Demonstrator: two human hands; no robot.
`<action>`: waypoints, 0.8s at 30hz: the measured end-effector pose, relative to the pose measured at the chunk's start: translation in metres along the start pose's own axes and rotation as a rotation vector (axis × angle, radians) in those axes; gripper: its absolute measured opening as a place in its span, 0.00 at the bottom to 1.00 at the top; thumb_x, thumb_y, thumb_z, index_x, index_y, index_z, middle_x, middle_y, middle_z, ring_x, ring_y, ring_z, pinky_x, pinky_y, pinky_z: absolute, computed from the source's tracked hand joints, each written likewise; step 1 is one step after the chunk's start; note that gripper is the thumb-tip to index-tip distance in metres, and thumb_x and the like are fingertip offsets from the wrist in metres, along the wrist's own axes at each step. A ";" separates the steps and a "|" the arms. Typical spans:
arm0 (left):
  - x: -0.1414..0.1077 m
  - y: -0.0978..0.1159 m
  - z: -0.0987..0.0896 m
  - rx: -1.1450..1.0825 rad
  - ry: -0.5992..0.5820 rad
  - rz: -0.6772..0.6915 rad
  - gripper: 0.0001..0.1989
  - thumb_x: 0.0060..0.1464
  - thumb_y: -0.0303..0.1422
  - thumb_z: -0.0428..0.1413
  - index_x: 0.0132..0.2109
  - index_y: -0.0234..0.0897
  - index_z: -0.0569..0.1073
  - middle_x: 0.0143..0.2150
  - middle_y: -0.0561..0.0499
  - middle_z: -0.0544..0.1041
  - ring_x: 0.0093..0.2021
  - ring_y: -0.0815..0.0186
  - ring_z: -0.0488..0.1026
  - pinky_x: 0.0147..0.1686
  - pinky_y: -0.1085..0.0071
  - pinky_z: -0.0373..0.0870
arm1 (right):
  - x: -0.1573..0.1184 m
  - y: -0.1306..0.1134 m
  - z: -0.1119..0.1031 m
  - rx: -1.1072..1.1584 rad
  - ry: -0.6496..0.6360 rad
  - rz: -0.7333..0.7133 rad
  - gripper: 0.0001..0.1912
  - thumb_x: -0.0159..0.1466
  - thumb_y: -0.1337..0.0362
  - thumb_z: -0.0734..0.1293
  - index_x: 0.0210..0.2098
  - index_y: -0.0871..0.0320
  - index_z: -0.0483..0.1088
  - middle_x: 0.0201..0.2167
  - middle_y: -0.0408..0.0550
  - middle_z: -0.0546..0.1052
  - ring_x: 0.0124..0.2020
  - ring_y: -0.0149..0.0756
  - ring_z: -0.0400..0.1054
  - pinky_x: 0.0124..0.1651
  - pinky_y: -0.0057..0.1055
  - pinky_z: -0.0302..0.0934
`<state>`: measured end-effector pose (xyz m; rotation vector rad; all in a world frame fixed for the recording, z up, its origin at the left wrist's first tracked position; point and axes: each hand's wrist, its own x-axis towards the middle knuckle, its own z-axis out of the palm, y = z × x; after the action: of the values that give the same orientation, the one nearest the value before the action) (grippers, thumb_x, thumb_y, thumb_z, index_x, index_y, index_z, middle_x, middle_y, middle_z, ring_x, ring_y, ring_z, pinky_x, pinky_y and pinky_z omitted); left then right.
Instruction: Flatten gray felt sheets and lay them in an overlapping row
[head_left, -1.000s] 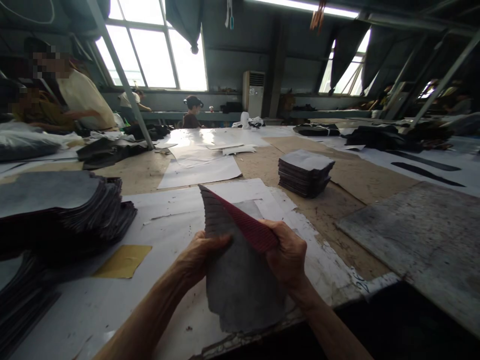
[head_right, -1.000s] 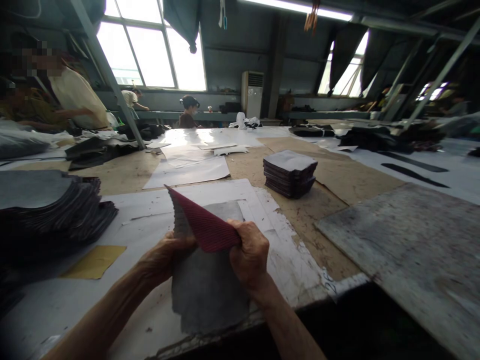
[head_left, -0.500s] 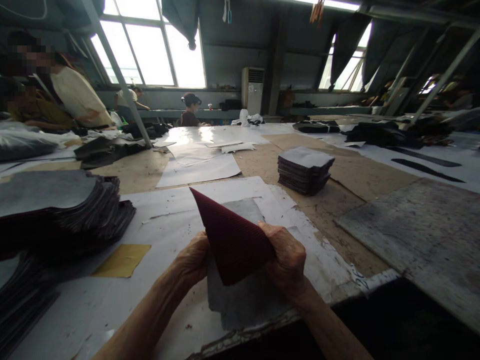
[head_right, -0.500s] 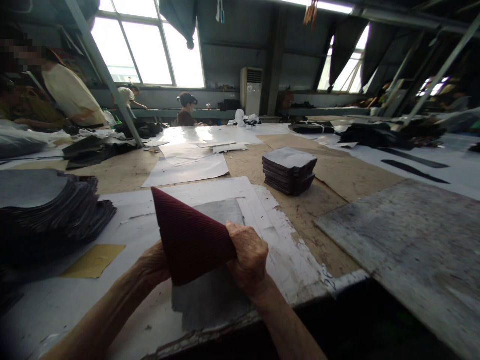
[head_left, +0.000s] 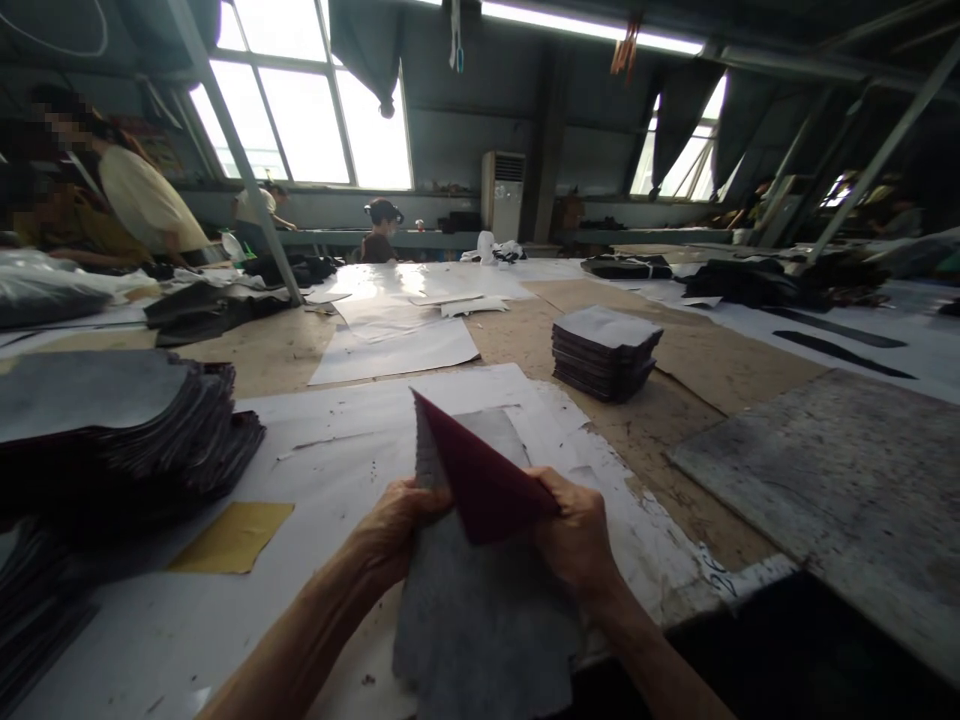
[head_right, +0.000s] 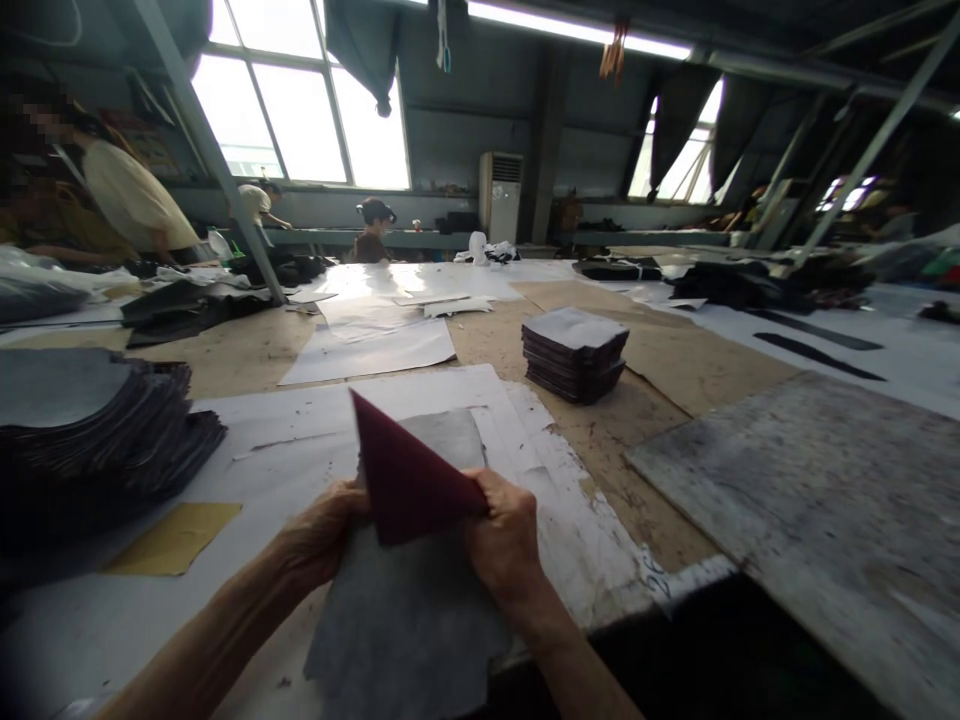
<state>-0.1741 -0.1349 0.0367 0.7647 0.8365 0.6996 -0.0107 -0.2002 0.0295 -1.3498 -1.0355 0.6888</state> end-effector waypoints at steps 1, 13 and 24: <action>0.000 0.000 -0.001 0.021 0.017 0.005 0.10 0.31 0.27 0.65 0.27 0.29 0.75 0.22 0.46 0.76 0.22 0.64 0.72 0.24 0.69 0.72 | 0.001 -0.001 -0.001 0.073 -0.041 0.146 0.10 0.45 0.65 0.69 0.28 0.58 0.75 0.23 0.45 0.76 0.26 0.39 0.69 0.32 0.34 0.64; -0.004 -0.003 0.000 0.065 0.014 0.066 0.17 0.31 0.33 0.67 0.31 0.29 0.76 0.24 0.45 0.78 0.22 0.61 0.74 0.26 0.66 0.72 | 0.004 -0.001 -0.004 0.541 -0.089 0.483 0.21 0.40 0.68 0.74 0.35 0.61 0.71 0.25 0.46 0.77 0.24 0.41 0.71 0.29 0.36 0.67; -0.005 0.002 0.002 0.081 0.045 0.076 0.15 0.31 0.32 0.68 0.30 0.29 0.76 0.24 0.46 0.78 0.23 0.62 0.74 0.26 0.68 0.72 | 0.004 0.001 -0.007 0.494 -0.045 0.422 0.21 0.41 0.66 0.75 0.35 0.60 0.72 0.29 0.46 0.78 0.27 0.39 0.71 0.31 0.33 0.66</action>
<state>-0.1751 -0.1389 0.0410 0.8596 0.8840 0.7563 -0.0025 -0.2000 0.0294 -1.1201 -0.5563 1.2058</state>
